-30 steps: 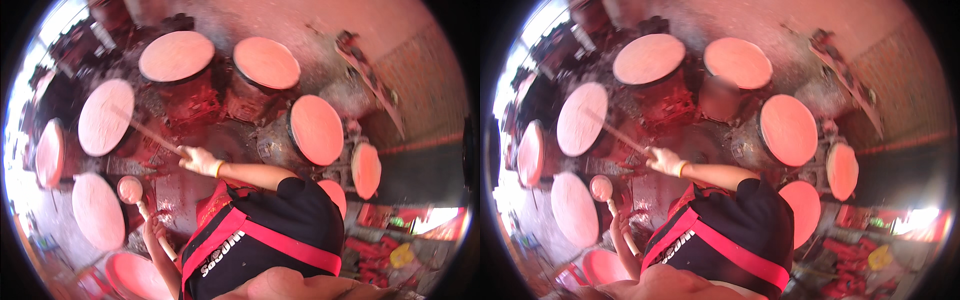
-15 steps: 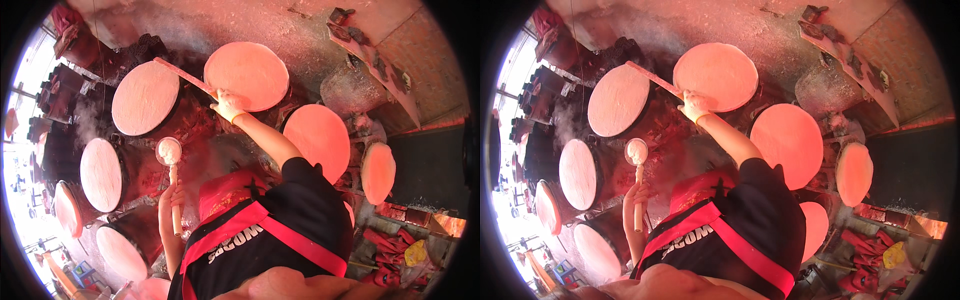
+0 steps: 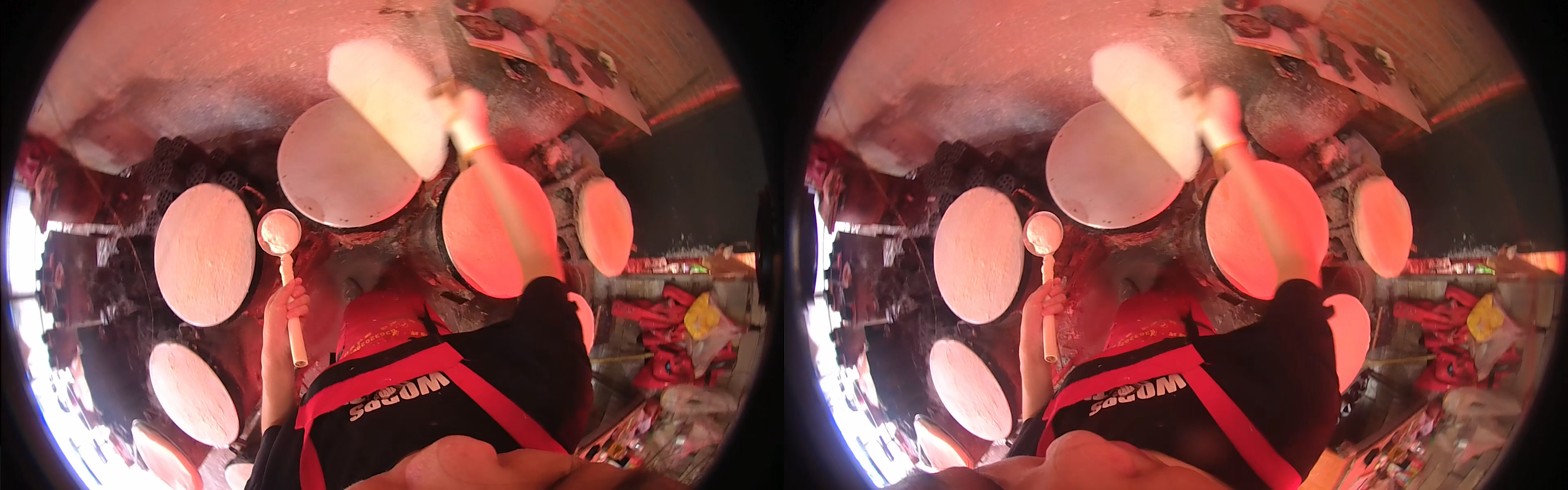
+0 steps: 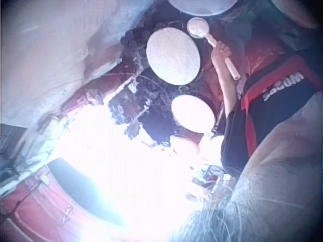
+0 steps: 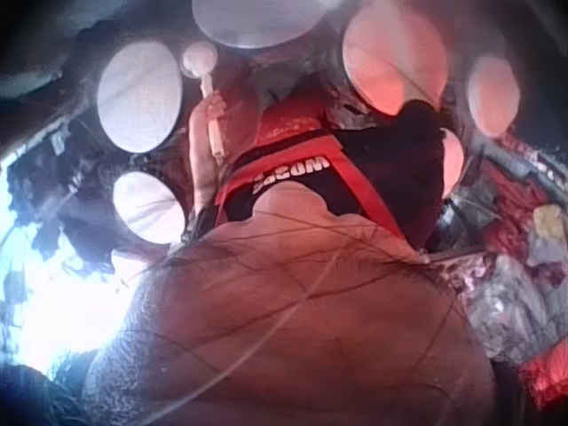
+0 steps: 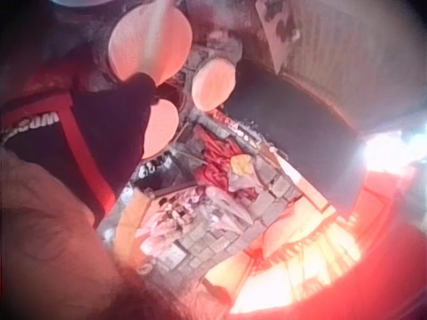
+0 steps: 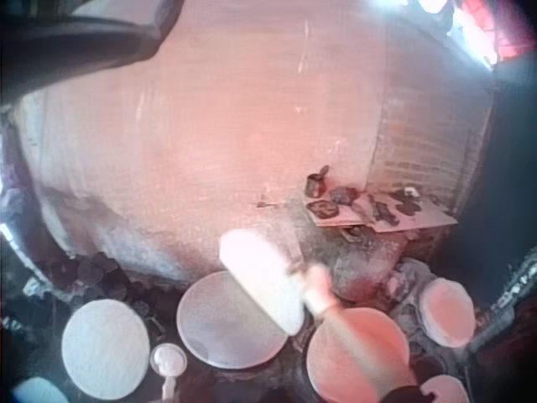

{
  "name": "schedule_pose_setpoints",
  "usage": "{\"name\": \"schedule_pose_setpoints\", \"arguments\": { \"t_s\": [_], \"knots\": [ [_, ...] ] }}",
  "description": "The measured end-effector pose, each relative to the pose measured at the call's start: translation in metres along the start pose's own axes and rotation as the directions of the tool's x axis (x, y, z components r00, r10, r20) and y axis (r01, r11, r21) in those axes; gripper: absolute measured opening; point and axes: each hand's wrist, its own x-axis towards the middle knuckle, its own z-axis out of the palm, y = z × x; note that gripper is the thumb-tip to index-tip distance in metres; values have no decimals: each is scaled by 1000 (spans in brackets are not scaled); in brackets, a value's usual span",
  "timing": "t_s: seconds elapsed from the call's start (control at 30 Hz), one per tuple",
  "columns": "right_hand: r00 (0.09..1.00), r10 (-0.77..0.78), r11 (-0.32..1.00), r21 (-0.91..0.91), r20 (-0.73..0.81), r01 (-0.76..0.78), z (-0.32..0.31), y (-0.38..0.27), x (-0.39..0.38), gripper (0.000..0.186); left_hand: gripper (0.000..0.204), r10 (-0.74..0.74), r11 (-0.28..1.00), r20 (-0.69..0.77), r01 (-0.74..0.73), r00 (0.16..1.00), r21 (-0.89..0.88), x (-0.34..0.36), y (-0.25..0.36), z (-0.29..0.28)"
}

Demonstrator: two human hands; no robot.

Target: The person prepares rice paper by pouring batter onto hot plates with a ladle and spreading it with a wooden stick.

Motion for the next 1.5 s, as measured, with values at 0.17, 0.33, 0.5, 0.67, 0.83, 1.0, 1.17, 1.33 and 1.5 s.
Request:
{"name": "schedule_pose_setpoints", "arguments": {
  "t_s": [0.17, 0.33, 0.5, 0.67, 0.83, 1.0, 1.17, 1.33, 1.5],
  "knots": [
    [779, 251, 968, 163, -574, -191, -273, -22, -13, 18, 11, -237, 957, 148, 257, 960, -136, 35, 7, 14],
    [597, 369, 893, 450, -712, -16, -474, 40, -107, 8, 14, -361, 863, 208, 410, 909, -294, 47, -25, 23],
    [440, 618, 737, 675, -651, -37, -563, 189, -196, 7, 20, -269, 889, 161, 309, 950, -338, 10, -80, 66],
    [118, 659, 751, 645, -743, -140, -566, 354, -295, 14, 21, -192, 909, 85, 210, 978, -360, -23, -154, 80],
    [-308, 540, 586, 613, -783, -530, -539, 397, -324, 28, 21, -125, 918, 53, 135, 991, -372, -52, -216, 96],
    [-87, 730, 682, 731, -678, 30, -546, 411, -340, 25, 22, -75, 905, 65, 96, 995, -414, -84, -246, 94],
    [245, 742, 635, 771, -623, 39, -448, 314, -322, 20, 23, 130, 817, 58, -74, 990, -571, -179, -259, 37],
    [692, 698, 499, 569, 183, -654, -231, 184, -309, 9, 23, 313, 616, 97, -124, 945, -778, -235, -285, -56],
    [399, 167, 731, 158, 902, -663, 4, 20, -443, 24, 26, 642, 217, -149, -365, 752, -905, -345, -361, -194]
  ]
}}
